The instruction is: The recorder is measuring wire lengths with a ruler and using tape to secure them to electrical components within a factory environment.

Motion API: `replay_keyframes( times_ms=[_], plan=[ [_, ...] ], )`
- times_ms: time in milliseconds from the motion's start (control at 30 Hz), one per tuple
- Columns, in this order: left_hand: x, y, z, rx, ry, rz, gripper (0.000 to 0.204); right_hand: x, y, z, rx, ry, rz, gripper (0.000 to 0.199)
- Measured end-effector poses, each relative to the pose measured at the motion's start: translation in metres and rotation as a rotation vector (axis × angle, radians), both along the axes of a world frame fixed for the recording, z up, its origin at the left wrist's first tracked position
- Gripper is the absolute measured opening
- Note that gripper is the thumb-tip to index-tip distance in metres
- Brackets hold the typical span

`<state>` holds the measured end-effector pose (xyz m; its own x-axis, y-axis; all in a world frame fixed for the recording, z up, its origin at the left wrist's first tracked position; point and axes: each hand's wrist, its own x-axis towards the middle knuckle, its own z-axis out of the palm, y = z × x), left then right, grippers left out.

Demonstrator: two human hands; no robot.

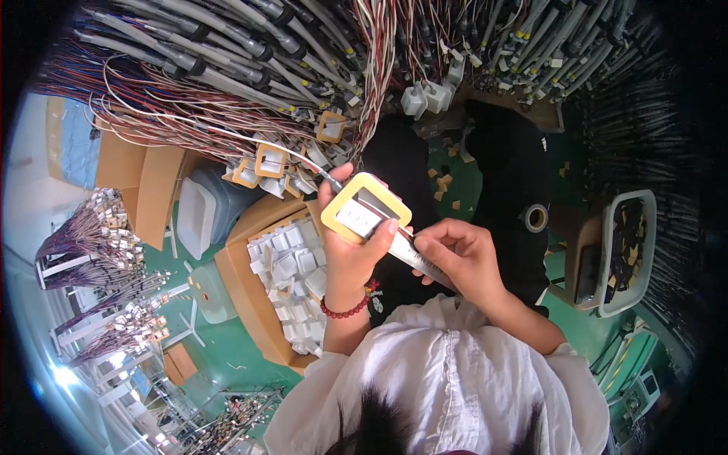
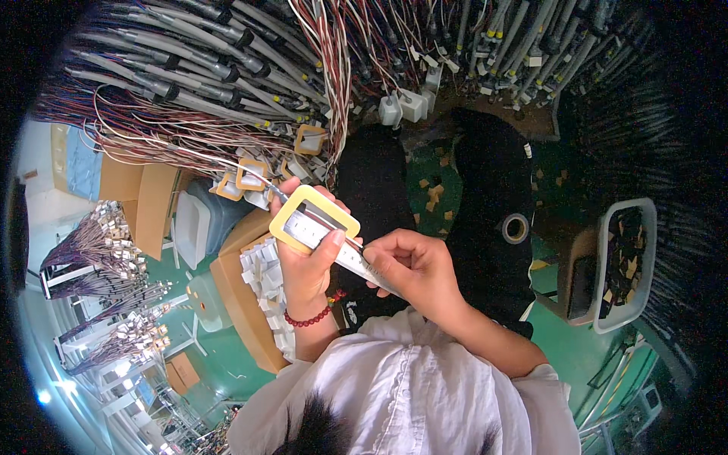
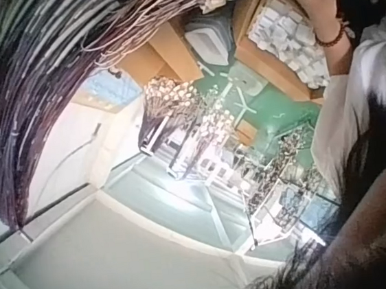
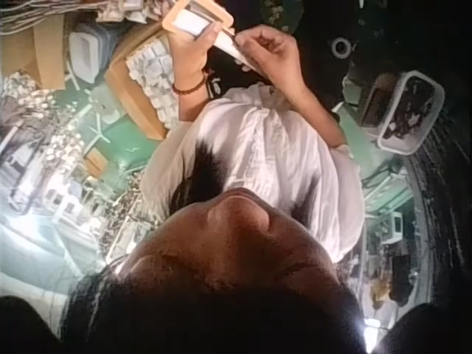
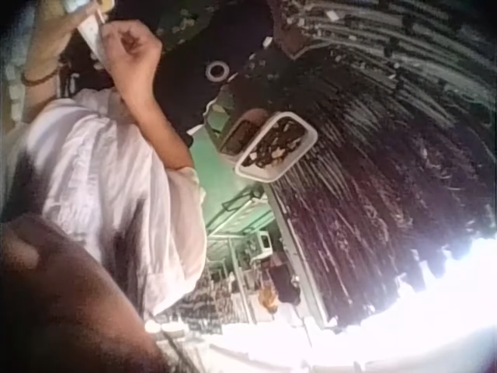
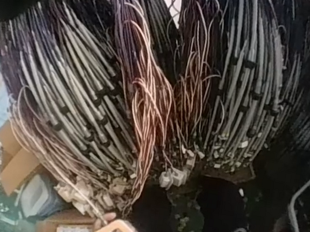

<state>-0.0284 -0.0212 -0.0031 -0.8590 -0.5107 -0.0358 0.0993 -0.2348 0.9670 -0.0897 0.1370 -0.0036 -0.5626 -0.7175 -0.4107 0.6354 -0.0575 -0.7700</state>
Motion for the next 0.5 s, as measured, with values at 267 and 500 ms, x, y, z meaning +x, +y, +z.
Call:
replay_keyframes(
  times_ms=[267, 500],
  plan=[
    [-0.0002, -0.0001, -0.0022, 0.015, 0.0, 0.005, 0.076, 0.0004, -0.0018, -0.0013, 0.005, 0.012, -0.022, 0.015],
    [0.0006, -0.0009, -0.0041, 0.02, -0.014, 0.008, 0.075, 0.0004, -0.0022, -0.0025, 0.012, -0.018, -0.003, 0.017]
  ],
)
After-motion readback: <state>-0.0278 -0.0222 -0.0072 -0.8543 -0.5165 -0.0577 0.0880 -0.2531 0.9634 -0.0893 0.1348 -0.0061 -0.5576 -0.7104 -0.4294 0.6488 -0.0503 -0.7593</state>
